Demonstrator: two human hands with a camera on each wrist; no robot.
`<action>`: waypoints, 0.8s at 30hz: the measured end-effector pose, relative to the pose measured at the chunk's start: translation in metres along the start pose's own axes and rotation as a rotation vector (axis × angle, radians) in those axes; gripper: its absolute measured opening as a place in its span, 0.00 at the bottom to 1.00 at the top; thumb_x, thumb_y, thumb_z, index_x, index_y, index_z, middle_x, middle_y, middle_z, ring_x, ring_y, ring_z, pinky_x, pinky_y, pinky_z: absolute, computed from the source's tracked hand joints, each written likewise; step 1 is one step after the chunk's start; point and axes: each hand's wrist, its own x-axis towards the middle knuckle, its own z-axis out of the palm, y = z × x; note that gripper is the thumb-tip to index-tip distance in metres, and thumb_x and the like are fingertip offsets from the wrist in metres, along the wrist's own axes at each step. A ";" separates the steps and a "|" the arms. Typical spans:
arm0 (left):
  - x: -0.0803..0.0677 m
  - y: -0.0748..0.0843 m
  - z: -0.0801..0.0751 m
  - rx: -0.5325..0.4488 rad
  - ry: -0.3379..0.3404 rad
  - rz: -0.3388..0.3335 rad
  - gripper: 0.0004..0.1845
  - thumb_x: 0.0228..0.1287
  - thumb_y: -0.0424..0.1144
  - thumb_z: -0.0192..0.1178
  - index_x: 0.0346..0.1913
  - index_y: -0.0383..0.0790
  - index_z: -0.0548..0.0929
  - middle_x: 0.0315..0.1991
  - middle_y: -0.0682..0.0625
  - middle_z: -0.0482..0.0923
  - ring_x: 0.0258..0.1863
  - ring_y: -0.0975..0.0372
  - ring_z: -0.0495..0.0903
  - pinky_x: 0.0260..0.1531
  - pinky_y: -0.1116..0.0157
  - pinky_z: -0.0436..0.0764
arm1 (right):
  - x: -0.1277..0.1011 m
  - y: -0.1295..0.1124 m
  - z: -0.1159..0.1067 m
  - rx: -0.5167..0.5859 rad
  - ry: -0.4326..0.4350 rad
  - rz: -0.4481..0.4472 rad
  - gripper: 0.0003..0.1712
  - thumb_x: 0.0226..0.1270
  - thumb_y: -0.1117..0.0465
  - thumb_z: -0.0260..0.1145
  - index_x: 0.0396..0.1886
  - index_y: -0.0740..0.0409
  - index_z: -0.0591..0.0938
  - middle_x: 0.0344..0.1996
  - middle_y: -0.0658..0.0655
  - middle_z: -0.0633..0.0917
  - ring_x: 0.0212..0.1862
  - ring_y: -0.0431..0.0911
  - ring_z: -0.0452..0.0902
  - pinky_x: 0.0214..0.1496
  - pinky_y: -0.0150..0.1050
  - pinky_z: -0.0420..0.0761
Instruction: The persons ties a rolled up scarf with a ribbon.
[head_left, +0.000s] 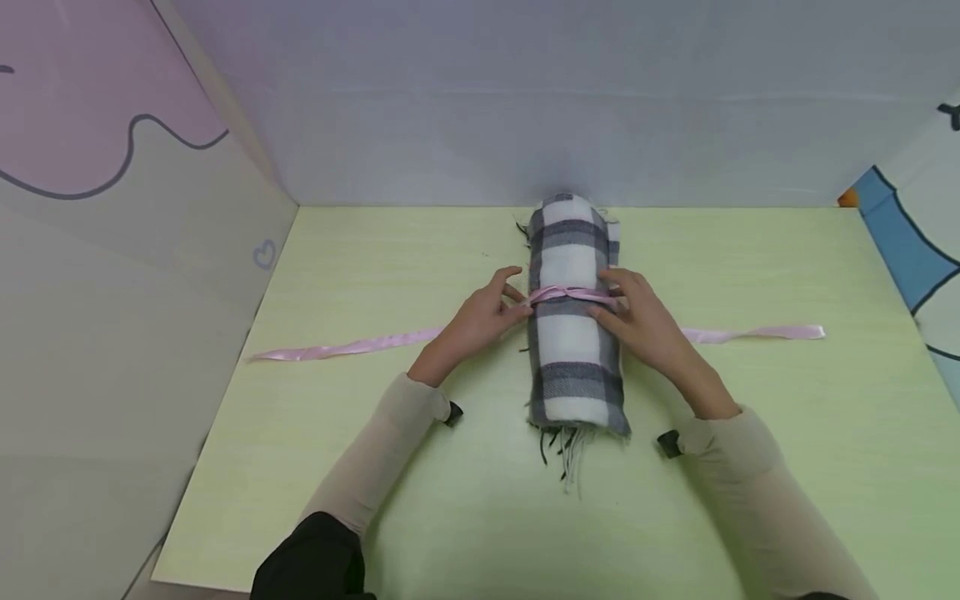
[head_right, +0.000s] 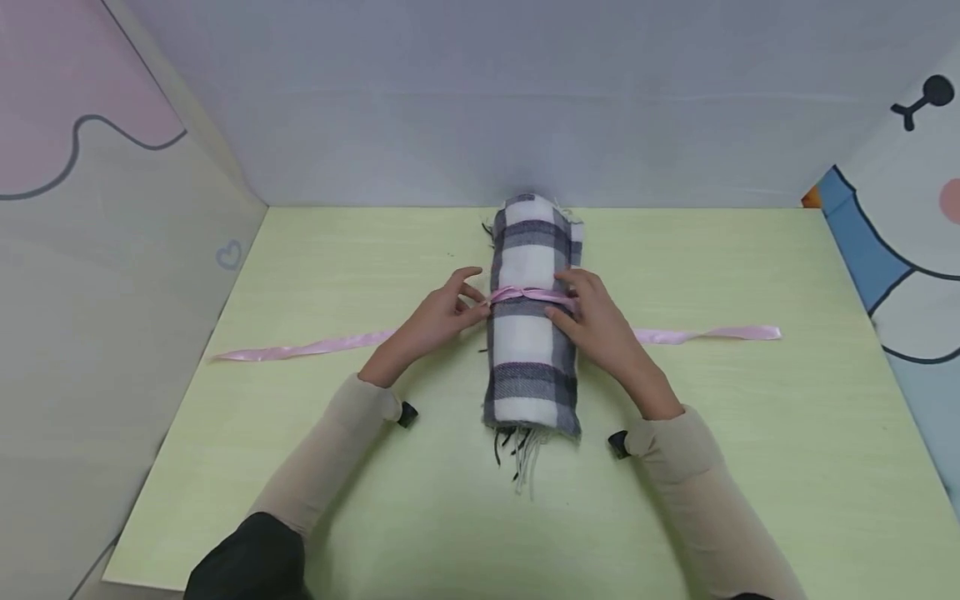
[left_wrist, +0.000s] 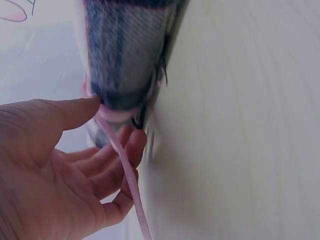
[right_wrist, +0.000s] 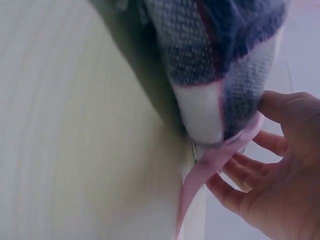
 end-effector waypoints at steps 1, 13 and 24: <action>-0.002 -0.004 -0.004 0.004 -0.005 -0.010 0.35 0.78 0.49 0.60 0.81 0.46 0.59 0.58 0.47 0.82 0.46 0.57 0.85 0.45 0.57 0.83 | -0.002 0.001 -0.002 0.006 -0.002 0.018 0.35 0.79 0.57 0.63 0.78 0.65 0.64 0.77 0.73 0.62 0.67 0.68 0.71 0.63 0.64 0.76; -0.027 -0.041 -0.056 0.127 0.101 -0.097 0.15 0.79 0.44 0.60 0.63 0.47 0.81 0.50 0.45 0.84 0.40 0.53 0.82 0.44 0.56 0.80 | -0.012 0.015 -0.023 -0.074 -0.031 0.063 0.20 0.81 0.61 0.61 0.67 0.61 0.77 0.44 0.64 0.88 0.44 0.56 0.84 0.39 0.36 0.77; -0.021 -0.063 -0.106 0.140 0.376 -0.243 0.17 0.79 0.46 0.58 0.60 0.41 0.85 0.52 0.40 0.84 0.39 0.51 0.78 0.40 0.56 0.76 | -0.015 0.050 -0.060 -0.122 0.008 0.196 0.18 0.84 0.56 0.54 0.59 0.58 0.85 0.50 0.65 0.89 0.44 0.41 0.81 0.39 0.32 0.75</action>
